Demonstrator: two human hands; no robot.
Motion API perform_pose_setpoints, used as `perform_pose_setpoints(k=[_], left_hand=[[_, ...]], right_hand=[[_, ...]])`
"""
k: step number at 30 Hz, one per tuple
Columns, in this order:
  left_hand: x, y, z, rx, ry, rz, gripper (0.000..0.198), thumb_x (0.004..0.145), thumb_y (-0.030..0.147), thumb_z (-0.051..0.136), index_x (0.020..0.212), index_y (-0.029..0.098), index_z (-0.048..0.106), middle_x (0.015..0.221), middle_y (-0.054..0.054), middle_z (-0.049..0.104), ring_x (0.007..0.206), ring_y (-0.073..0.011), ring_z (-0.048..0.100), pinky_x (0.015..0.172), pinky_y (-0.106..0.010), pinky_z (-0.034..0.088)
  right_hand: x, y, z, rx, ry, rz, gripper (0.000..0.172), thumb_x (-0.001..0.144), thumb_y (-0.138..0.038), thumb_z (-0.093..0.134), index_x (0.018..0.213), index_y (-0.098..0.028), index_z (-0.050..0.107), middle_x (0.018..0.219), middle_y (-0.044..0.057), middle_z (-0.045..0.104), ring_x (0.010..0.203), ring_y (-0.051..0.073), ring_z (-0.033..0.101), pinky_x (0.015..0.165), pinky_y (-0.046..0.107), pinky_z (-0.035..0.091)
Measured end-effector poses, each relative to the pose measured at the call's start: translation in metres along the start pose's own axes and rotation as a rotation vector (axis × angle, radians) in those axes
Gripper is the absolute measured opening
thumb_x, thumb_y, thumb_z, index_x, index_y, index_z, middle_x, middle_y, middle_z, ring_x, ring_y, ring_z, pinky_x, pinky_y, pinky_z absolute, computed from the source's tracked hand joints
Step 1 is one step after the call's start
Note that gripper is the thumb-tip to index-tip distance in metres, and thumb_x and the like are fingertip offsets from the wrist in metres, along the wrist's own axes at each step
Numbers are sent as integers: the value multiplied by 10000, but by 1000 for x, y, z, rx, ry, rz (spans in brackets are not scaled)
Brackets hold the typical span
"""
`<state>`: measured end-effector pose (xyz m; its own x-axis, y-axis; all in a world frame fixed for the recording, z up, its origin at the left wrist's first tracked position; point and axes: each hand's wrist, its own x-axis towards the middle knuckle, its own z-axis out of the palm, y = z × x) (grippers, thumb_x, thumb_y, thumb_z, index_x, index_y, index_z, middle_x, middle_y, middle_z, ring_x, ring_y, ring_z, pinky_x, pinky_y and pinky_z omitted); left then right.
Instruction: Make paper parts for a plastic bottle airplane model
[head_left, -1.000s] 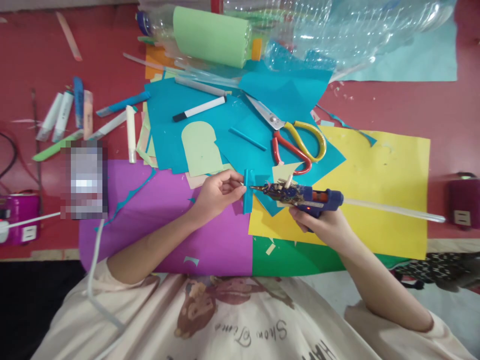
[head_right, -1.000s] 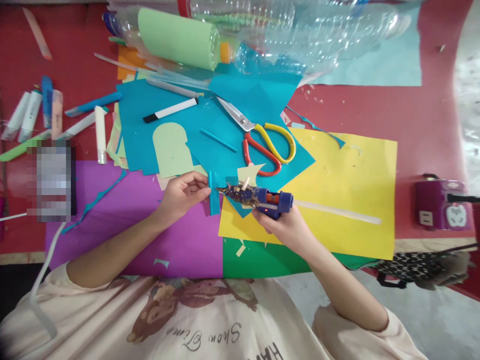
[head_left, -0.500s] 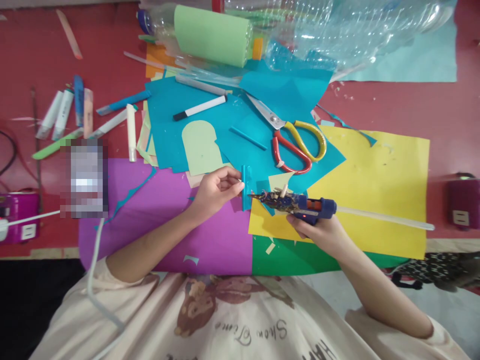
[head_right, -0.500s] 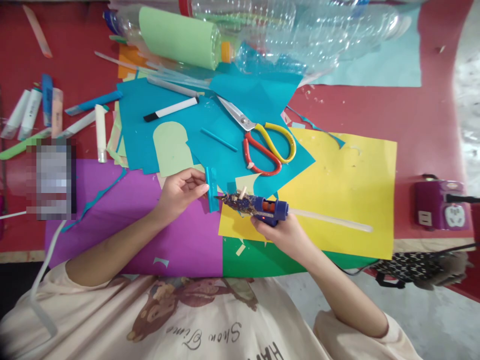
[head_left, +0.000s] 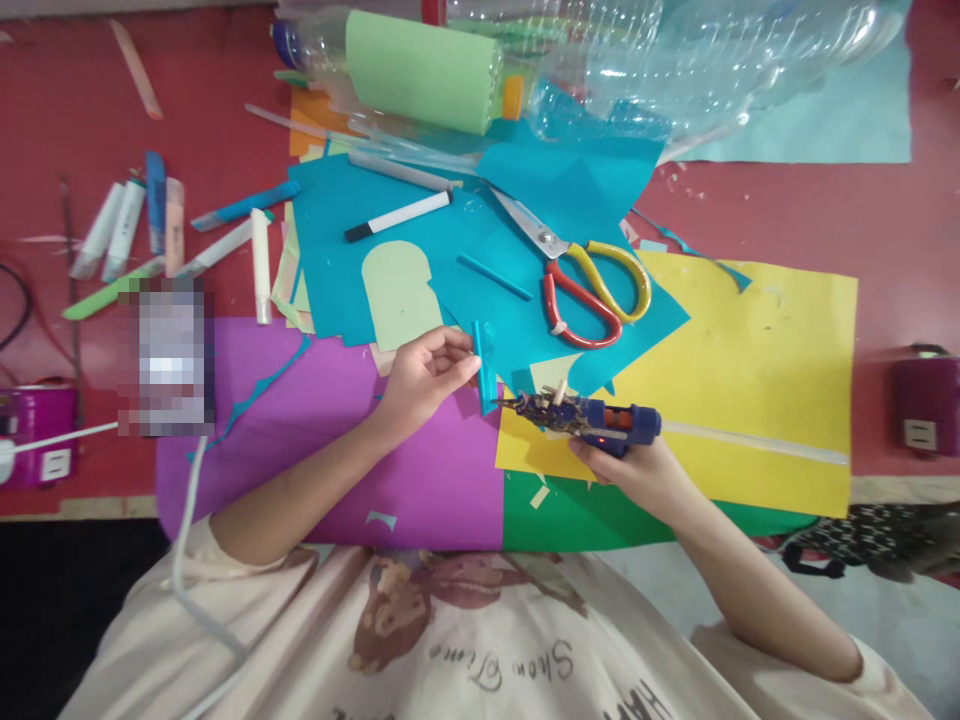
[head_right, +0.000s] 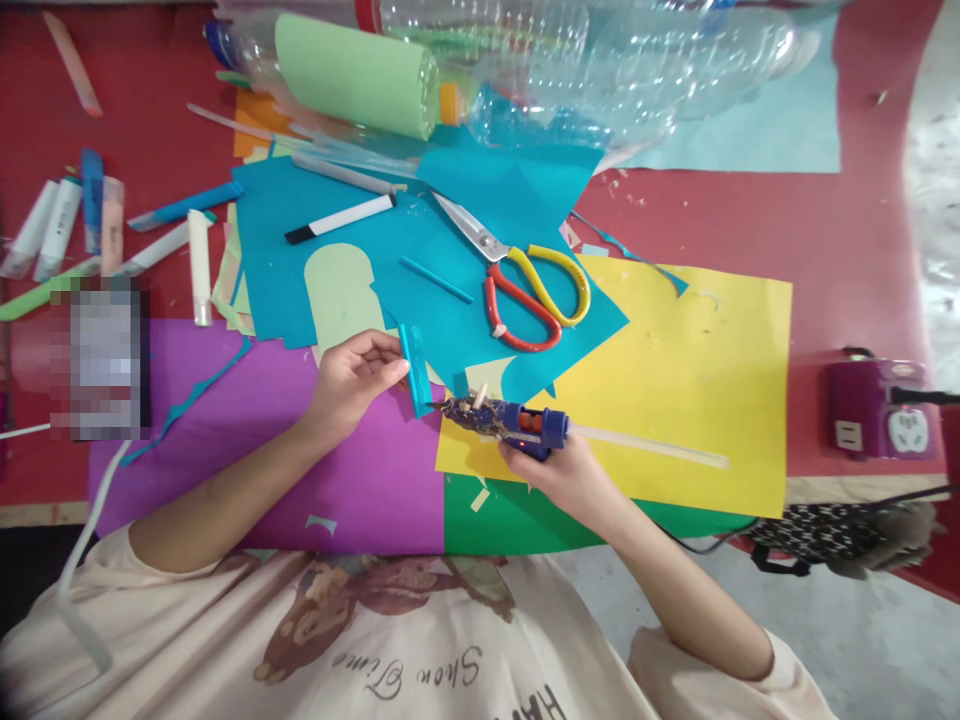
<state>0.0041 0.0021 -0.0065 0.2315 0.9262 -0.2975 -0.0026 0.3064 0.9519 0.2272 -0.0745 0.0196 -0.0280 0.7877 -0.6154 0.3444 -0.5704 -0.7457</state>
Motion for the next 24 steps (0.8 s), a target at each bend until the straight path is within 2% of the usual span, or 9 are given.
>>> perform_pose_setpoints(k=[7,16,24], left_hand=[[1,-1,0,27,29,31,289,666,399,738,764,183,572,678,12,618,628,-126,624,624,-265,542],[1,-2,-2,-17,59,55,261,671,365,743,766,188,576,642,27,617,588,-116,626,592,-246,540],[1,-8,-4,-45,61,63,268,708,390,733,791,185,581,659,27,618,588,-112,629,592,-240,548]], right_hand=[[0,2,-1,-23,-5,-21,272,628,-426,615,546,-207,476,403,-35,435,392,94,387,380,239,346],[-1,2,-1,-7,9,14,272,604,-432,610,533,-209,472,405,-33,439,396,95,396,388,246,355],[1,5,-3,23,-15,54,298,605,-442,689,621,-190,531,384,-52,443,363,85,391,367,230,349]])
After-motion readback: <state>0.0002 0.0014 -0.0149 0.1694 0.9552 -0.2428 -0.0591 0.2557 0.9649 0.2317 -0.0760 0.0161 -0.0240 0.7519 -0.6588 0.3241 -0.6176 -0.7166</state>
